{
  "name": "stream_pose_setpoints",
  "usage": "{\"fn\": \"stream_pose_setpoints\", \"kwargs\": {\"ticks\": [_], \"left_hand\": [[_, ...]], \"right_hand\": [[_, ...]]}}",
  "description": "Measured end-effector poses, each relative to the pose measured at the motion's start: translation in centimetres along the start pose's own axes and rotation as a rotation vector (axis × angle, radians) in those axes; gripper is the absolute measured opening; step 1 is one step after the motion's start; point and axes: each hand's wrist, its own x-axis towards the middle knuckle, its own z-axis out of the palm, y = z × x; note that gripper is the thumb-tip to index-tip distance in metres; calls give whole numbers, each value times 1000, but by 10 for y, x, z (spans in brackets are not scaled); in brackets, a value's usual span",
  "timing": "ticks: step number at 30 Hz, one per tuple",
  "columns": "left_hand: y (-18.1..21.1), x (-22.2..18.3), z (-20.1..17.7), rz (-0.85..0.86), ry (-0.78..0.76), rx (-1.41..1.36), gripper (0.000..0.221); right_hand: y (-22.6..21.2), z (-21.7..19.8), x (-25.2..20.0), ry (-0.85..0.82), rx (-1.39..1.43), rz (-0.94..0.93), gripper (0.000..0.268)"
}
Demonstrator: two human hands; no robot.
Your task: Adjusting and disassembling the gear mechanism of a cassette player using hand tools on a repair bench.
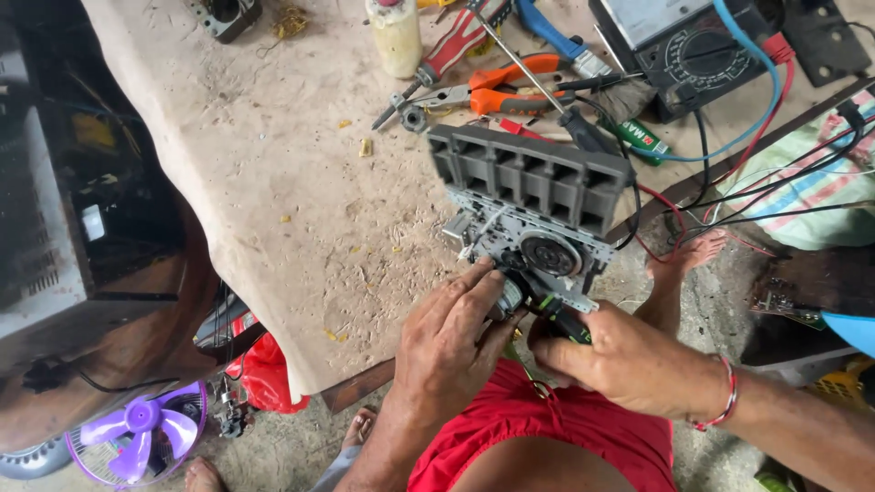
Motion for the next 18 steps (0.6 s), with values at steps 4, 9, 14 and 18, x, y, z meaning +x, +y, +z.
{"fn": "stream_pose_setpoints", "kwargs": {"ticks": [4, 9, 14, 18], "left_hand": [[-3, -4, 0, 0, -70, -13, 43], [2, 3, -5, 23, -62, -56, 40], [-1, 6, -8, -25, -69, -116, 38], [0, 9, -10, -38, -47, -170, 36]], "right_hand": [[42, 15, 8, 24, -8, -300, 21], [58, 21, 11, 152, -488, -767, 33], [30, 24, 8, 35, 334, -98, 42], [82, 49, 16, -92, 1127, 65, 21]]}}
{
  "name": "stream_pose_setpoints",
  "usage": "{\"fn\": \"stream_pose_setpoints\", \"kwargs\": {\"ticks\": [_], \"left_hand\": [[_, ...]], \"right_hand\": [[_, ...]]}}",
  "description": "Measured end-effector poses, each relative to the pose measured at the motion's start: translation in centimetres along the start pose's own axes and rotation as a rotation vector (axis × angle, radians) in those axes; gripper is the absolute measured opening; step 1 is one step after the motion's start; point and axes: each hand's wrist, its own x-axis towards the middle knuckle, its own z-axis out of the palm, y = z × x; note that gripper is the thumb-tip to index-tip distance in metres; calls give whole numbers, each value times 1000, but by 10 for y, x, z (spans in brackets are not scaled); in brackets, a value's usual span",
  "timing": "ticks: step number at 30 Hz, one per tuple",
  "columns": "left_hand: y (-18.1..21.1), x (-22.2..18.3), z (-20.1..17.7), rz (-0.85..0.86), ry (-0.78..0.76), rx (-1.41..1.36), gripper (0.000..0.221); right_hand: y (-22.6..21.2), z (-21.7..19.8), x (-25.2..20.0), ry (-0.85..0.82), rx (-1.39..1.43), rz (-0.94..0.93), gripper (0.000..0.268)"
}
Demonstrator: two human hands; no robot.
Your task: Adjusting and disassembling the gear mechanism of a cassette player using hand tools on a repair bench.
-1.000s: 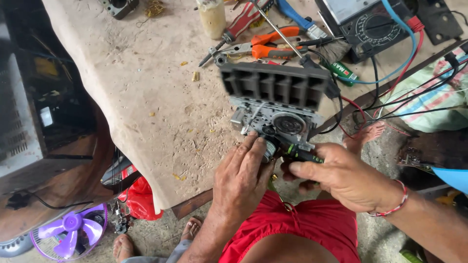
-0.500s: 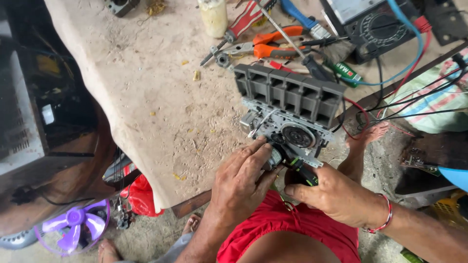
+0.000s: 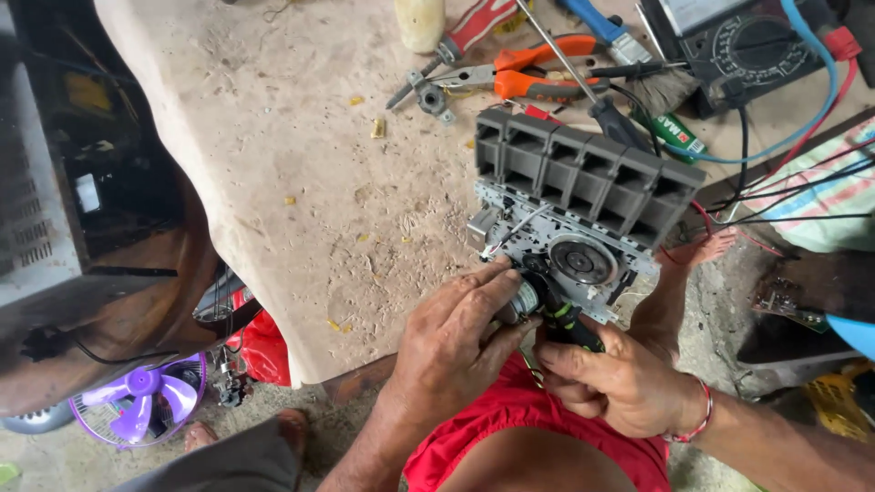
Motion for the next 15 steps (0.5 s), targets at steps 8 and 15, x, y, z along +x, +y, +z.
{"fn": "stream_pose_setpoints", "kwargs": {"ticks": [8, 15], "left_hand": [[-1, 2, 9, 13, -2, 39, 46], [4, -3, 1, 38, 20, 236, 48]], "right_hand": [[-12, -7, 2, -165, 5, -35, 12], [-72, 50, -36, -102, -168, 126, 31]]}}
